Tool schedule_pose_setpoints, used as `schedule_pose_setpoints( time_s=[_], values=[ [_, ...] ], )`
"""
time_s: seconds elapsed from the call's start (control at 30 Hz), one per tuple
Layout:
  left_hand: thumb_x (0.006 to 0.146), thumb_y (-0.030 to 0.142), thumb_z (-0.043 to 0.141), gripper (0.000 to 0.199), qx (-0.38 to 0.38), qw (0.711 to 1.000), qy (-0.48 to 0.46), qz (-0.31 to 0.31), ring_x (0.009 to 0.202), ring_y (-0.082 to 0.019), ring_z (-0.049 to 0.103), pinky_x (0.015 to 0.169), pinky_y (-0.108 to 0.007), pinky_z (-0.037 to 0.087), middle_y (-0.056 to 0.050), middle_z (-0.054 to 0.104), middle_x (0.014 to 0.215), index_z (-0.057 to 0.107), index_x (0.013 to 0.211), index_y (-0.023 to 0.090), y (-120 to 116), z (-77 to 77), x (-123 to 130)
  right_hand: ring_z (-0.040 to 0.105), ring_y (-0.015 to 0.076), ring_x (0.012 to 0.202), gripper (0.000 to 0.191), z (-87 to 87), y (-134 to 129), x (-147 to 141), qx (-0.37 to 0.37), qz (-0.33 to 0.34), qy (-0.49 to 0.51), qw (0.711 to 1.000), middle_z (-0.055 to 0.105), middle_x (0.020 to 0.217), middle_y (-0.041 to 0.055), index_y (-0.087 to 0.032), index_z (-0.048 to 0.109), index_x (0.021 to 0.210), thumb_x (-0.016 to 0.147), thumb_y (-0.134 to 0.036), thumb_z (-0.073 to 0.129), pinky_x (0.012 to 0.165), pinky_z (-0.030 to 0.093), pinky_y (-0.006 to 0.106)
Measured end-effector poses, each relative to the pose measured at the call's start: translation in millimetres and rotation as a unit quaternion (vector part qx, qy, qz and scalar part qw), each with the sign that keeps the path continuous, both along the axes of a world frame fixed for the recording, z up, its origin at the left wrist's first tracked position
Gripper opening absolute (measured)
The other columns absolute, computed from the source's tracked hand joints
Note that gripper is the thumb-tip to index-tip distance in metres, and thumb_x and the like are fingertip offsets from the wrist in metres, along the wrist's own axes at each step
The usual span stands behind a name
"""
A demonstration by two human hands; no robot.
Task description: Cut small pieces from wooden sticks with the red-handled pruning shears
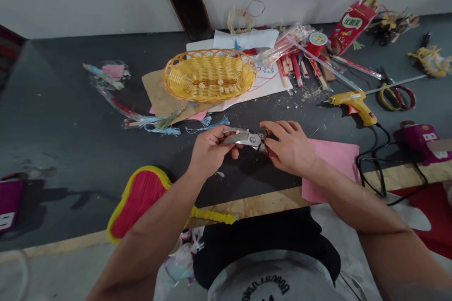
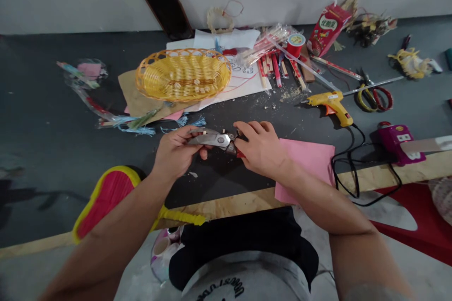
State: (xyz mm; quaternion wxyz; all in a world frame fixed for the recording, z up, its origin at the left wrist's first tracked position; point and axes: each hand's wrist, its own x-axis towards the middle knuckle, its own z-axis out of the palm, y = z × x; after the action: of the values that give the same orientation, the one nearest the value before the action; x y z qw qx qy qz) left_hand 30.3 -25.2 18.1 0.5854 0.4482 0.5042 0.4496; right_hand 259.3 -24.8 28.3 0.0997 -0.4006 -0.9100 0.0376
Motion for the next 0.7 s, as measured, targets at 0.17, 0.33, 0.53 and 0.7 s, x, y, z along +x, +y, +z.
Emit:
schedule_pose_setpoints(
  time_s=[0.17,0.33,0.53,0.7],
  values=[
    [0.066,0.013,0.070,0.006,-0.020,1.000,-0.006,-0.023,0.041,-0.009,0.058,0.043,-0.021,0.044,0.000,0.069,0.060,0.069,0.071,0.016,1.0,2.2,-1.7,0.056,0.0305,0.117,0.016,-1.1,3.2,2.5,-0.010,0.011,0.010,1.000,0.062,0.140,0.0129,-0.019,0.075,0.099,0.087,-0.020,0.064,0.093,0.042,0.045],
    [0.065,0.011,0.068,0.008,-0.019,1.000,-0.009,-0.015,0.041,-0.009,0.058,0.043,-0.021,0.045,0.001,0.069,0.060,0.068,0.071,0.016,0.5,2.9,-1.0,0.058,0.0275,0.107,0.012,-5.7,3.8,2.6,-0.014,0.011,0.027,0.999,0.067,0.123,0.0126,-0.019,0.076,0.094,0.086,-0.022,0.067,0.089,0.041,0.042],
    [0.068,0.014,0.070,0.006,-0.009,1.000,-0.015,-0.006,0.041,-0.009,0.058,0.043,-0.021,0.045,0.001,0.070,0.062,0.069,0.073,0.016,-2.0,0.0,0.8,0.057,0.0242,0.094,0.012,-8.7,-1.3,-1.0,0.007,0.000,0.022,1.000,0.068,0.113,0.0116,-0.019,0.076,0.090,0.089,-0.024,0.065,0.080,0.038,0.038],
    [0.071,0.018,0.074,0.009,-0.006,0.999,-0.017,0.031,0.043,-0.008,0.058,0.045,-0.019,0.046,0.001,0.070,0.064,0.073,0.080,0.016,-1.2,2.3,7.4,0.057,0.0248,0.096,0.012,-5.8,-2.2,-3.4,0.009,-0.025,0.008,1.000,0.068,0.116,0.0113,-0.020,0.075,0.091,0.089,-0.023,0.064,0.081,0.038,0.039]
  ],
)
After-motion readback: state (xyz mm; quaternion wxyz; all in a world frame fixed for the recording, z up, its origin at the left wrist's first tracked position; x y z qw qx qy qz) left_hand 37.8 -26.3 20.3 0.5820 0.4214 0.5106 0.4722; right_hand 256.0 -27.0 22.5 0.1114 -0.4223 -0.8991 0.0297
